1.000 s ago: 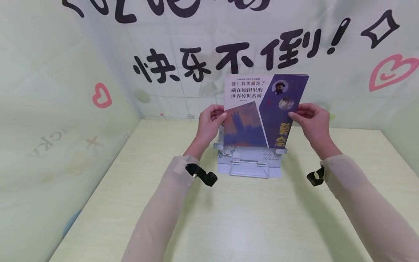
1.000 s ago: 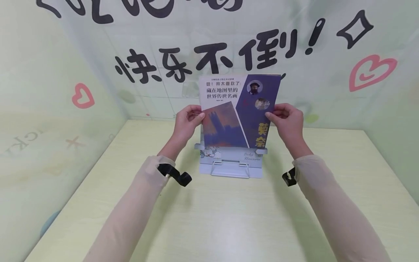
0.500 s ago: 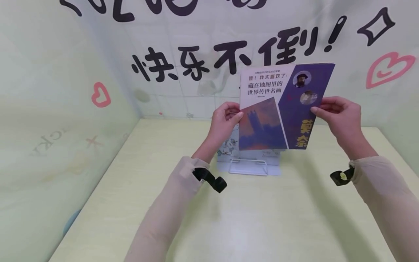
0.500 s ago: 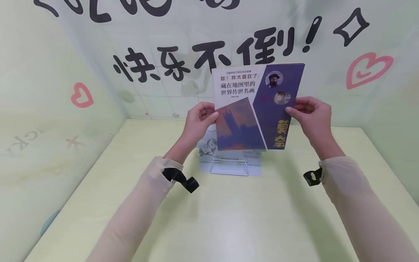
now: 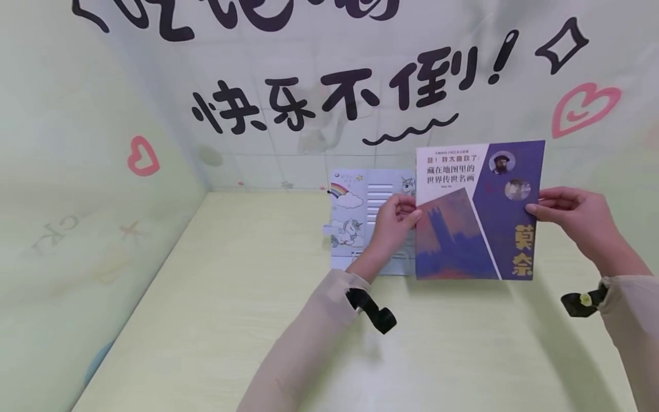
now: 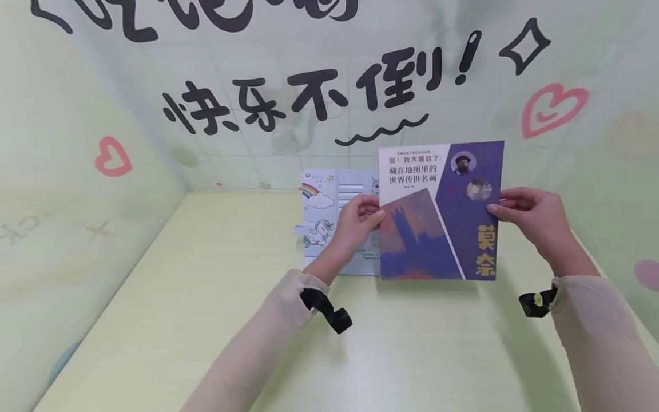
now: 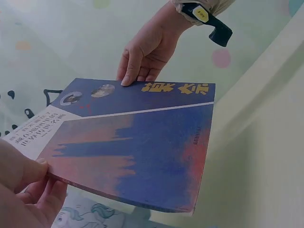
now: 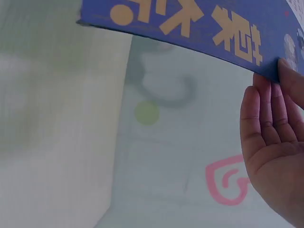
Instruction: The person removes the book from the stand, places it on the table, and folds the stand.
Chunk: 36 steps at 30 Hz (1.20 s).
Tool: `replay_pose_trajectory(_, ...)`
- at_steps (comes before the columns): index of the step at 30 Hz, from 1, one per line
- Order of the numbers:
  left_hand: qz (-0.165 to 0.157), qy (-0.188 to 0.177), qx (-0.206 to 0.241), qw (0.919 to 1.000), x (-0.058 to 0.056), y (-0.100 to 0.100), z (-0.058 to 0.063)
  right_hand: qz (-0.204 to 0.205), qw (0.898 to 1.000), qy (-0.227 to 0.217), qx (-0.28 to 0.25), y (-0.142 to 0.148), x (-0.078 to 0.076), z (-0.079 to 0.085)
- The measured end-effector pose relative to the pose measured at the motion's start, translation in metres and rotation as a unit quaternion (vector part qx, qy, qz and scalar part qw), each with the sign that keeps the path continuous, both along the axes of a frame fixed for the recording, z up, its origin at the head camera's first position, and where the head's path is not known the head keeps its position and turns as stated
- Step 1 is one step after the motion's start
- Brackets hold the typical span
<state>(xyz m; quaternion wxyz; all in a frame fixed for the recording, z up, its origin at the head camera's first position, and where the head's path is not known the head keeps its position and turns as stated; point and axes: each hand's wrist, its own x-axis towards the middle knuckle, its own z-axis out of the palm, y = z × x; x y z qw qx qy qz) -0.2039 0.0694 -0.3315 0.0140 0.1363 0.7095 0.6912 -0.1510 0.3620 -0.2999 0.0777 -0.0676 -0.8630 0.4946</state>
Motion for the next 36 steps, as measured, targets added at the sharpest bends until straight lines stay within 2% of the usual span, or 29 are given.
replay_pose_trajectory(3,-0.005,-0.009,-0.013,0.9999,0.009,0.013,-0.011,0.008,0.999,-0.029,0.016,0.014,0.004,-0.013)
replay_pose_trajectory(6,-0.008,-0.006,-0.045,0.999,0.018,0.024,-0.021,0.02,0.997,-0.056,0.045,0.029,0.009,-0.025)
replay_pose_trajectory(10,-0.018,-0.01,-0.074,0.9971,0.027,0.037,-0.037,0.043,0.995,-0.073,0.048,0.047,0.018,-0.042)
replay_pose_trajectory(18,-0.036,-0.078,-0.082,0.9929,0.039,0.061,-0.069,0.084,0.988,-0.127,-0.008,0.072,0.032,-0.074)
replay_pose_trajectory(21,-0.036,-0.102,-0.094,0.9896,0.042,0.068,-0.079,0.083,0.984,-0.155,-0.005,0.078,0.034,-0.086)
replay_pose_trajectory(28,-0.043,-0.181,-0.118,0.9754,0.046,0.074,-0.091,0.099,0.969,-0.225,0.02,0.083,0.04,-0.102)
replay_pose_trajectory(36,-0.055,-0.205,-0.156,0.9647,0.045,0.074,-0.09,0.106,0.957,-0.269,-0.003,0.086,0.044,-0.11)
